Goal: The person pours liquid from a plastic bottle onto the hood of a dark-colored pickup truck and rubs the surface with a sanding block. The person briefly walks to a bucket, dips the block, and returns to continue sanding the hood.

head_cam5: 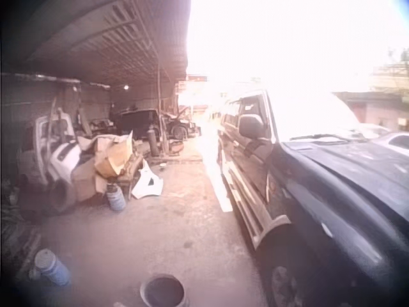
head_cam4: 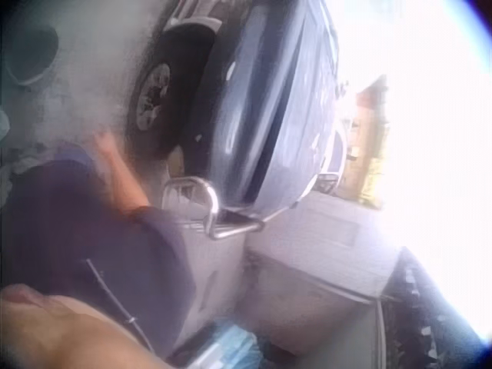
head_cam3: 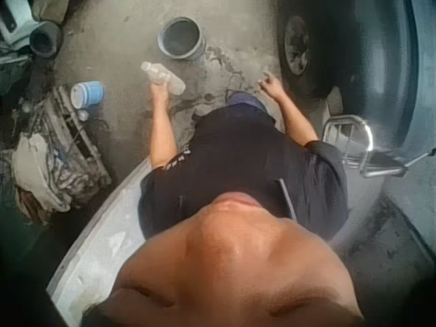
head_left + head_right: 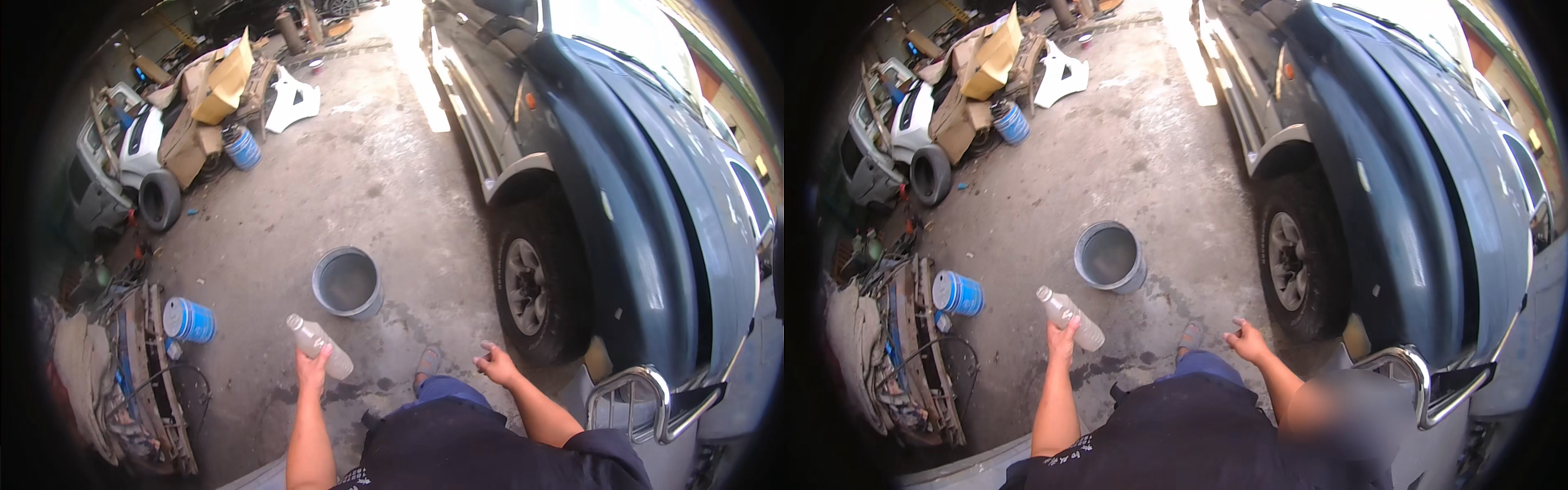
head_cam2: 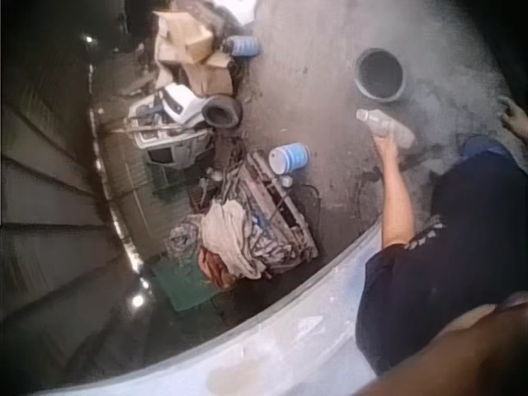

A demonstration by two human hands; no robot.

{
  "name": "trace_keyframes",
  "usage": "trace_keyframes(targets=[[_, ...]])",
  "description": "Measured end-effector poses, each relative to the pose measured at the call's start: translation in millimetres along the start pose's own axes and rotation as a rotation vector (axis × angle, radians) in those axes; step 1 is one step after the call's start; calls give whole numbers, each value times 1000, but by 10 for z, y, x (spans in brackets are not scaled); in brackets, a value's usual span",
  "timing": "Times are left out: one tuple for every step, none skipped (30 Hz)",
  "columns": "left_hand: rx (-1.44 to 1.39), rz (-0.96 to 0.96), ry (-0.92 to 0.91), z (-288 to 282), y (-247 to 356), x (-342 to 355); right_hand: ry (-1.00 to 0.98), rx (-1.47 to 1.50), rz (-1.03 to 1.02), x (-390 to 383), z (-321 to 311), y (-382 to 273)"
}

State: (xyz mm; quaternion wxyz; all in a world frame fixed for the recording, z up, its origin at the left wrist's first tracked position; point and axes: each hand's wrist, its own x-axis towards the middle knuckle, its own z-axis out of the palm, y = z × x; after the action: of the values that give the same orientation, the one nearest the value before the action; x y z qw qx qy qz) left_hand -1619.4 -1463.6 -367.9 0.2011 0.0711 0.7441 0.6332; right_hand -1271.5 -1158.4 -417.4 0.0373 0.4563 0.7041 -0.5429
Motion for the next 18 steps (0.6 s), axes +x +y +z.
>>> trace_keyframes(targets=[[74,-17,29,1,-15,116,13,56,42,71,0,-30],[140,-22,51,5,8,269,41,110,76,166,-17,-88],[196,-14,64,6,58,413,29,143,98,276,-35,-72],[249,-10,72,-4,94,504,22,172,124,370,-50,-59],[273,-44,102,17,94,571,24,156,142,401,-94,-114],[299,-77,126,30,97,644,30,143,163,431,-130,-164],[322,-108,148,31,97,689,27,195,197,488,-136,-65],[329,-125,151,47,-4,778,39,209,226,525,-160,36],[338,-142,150,56,-144,892,52,226,258,537,-164,137],[345,-161,152,58,-246,965,63,239,290,543,-147,200],[354,-234,139,150,-189,1051,73,217,351,522,-164,215],[337,-264,128,188,-283,1167,87,206,406,442,-167,225],[318,-292,114,239,-411,1300,105,194,461,362,-149,285],[297,-313,85,325,-564,1494,128,195,504,262,-104,501],[299,-307,62,414,-726,1727,150,196,537,207,-35,741],[300,-308,46,492,-921,1912,177,143,581,105,12,852],[298,-313,37,568,-1141,2113,159,140,612,5,33,1100],[271,-317,37,639,-1408,2302,185,201,658,-123,77,1329]])
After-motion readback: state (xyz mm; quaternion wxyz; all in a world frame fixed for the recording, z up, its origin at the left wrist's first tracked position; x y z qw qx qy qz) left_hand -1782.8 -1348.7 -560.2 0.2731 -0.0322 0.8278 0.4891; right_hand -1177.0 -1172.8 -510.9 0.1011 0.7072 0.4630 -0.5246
